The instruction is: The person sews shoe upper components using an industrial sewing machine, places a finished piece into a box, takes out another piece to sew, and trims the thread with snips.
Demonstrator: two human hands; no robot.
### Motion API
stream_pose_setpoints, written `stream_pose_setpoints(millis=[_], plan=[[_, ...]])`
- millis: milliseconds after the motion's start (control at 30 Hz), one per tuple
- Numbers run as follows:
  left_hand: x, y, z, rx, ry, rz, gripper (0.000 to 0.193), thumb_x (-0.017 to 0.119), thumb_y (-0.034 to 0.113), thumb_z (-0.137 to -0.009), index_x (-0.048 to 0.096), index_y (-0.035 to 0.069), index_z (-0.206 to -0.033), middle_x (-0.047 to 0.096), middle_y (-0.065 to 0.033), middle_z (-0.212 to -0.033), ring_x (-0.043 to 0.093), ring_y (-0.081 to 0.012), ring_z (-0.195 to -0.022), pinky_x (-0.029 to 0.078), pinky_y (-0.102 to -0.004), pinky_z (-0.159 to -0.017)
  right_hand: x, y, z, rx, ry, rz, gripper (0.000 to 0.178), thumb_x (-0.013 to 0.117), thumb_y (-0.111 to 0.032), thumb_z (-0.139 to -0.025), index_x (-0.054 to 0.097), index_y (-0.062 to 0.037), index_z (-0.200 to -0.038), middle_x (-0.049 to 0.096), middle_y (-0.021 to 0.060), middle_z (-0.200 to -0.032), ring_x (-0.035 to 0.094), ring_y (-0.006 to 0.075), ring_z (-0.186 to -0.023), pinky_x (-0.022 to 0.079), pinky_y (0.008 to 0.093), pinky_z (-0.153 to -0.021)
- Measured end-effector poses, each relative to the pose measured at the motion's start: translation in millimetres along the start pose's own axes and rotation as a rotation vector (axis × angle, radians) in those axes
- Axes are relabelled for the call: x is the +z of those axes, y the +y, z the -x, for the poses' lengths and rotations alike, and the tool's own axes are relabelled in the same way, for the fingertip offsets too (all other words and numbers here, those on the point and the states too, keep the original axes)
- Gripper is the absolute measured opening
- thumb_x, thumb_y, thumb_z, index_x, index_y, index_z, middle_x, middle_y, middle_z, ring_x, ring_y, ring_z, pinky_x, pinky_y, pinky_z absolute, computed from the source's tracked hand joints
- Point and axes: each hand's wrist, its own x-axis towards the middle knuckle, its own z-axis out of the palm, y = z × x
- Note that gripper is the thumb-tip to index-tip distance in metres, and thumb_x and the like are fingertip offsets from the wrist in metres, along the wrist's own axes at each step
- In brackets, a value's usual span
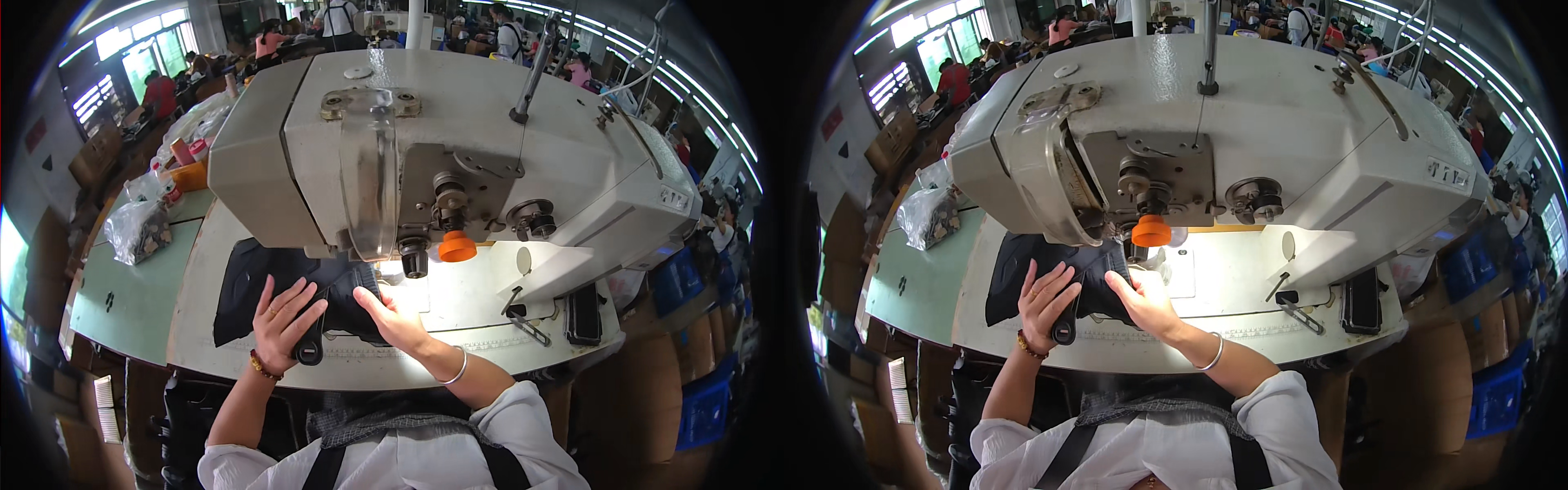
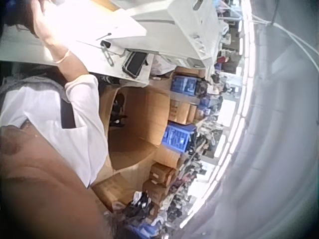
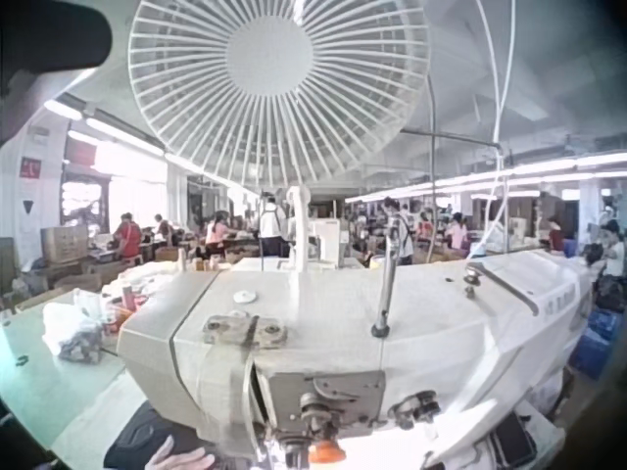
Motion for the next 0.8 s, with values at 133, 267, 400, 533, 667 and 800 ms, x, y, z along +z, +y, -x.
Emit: stream_pose_setpoints(millis=[133, 267, 400, 533, 667, 800], plan=[[-9.8, 20.7, 7.9, -0.014, -0.078, 0.025, 0.033, 0.063, 0.024, -0.086, 0.074, 0.017, -0.116, 0.07, -0.0117, -0.124, 0.065, -0.0278, -0.12, 0.032, -0.0567, -0.116, -5.0, -3.7, 39.2, -0.136, 0.054, 0.177, 0.032, 0.06, -0.016, -0.103, 0.059, -0.0002, -0.075, 0.049, -0.0072, -0.064, 0.039, 0.0039, -0.06, 0.033, 0.0258, -0.051], [-6.3, 34.2, 11.0, 0.12, -0.102, -0.088, 0.03, 0.062, 0.019, -0.086, 0.075, 0.02, -0.112, 0.072, -0.0101, -0.12, 0.066, -0.0256, -0.119, 0.044, -0.0517, -0.109, -10.4, -17.0, 60.0, -0.142, 0.07, 0.148, 0.026, 0.06, -0.017, -0.102, 0.065, -0.0013, -0.081, 0.051, -0.009, -0.065, 0.041, 0.0032, -0.06, 0.033, 0.0252, -0.05], [-0.6, 25.6, 3.4, 0.155, -0.033, -0.037, 0.026, 0.061, 0.015, -0.087, 0.076, 0.018, -0.108, 0.075, -0.0109, -0.113, 0.07, -0.0275, -0.113, 0.051, -0.0448, -0.101, -27.3, -36.7, 28.8, 0.366, -0.064, 0.079, 0.026, 0.065, -0.026, -0.099, 0.07, -0.0014, -0.106, 0.061, -0.006, -0.081, 0.051, 0.0035, -0.073, 0.043, 0.0235, -0.064], [-2.8, 20.2, -2.2, 0.17, -0.068, -0.033, 0.024, 0.059, 0.024, -0.092, 0.074, 0.017, -0.11, 0.073, -0.0125, -0.116, 0.07, -0.03, -0.113, 0.053, -0.0446, -0.098, -23.9, -41.9, 11.2, 0.048, -0.068, 0.254, 0.025, 0.069, -0.019, -0.096, 0.066, -0.0006, -0.113, 0.067, 0.0002, -0.096, 0.058, 0.0072, -0.085, 0.05, 0.0262, -0.077], [-7.2, 22.3, -1.6, 0.198, -0.085, -0.009, 0.029, 0.062, 0.014, -0.085, 0.075, 0.017, -0.111, 0.073, -0.0114, -0.117, 0.07, -0.0275, -0.113, 0.053, -0.0426, -0.098, -11.1, -30.9, 17.8, -0.114, 0.03, 0.084, 0.014, 0.068, -0.008, -0.096, 0.069, -0.0001, -0.107, 0.068, -0.0003, -0.093, 0.06, 0.0076, -0.084, 0.051, 0.0246, -0.077], [-5.7, 19.5, -1.4, 0.17, -0.108, 0.007, 0.03, 0.062, 0.015, -0.084, 0.075, 0.018, -0.111, 0.074, -0.0113, -0.117, 0.07, -0.027, -0.113, 0.053, -0.0424, -0.098, -17.2, -24.7, 19.0, 0.002, -0.057, 0.155, 0.013, 0.067, -0.011, -0.097, 0.069, -0.0006, -0.104, 0.066, -0.0028, -0.089, 0.058, 0.0065, -0.08, 0.05, 0.0245, -0.073]])
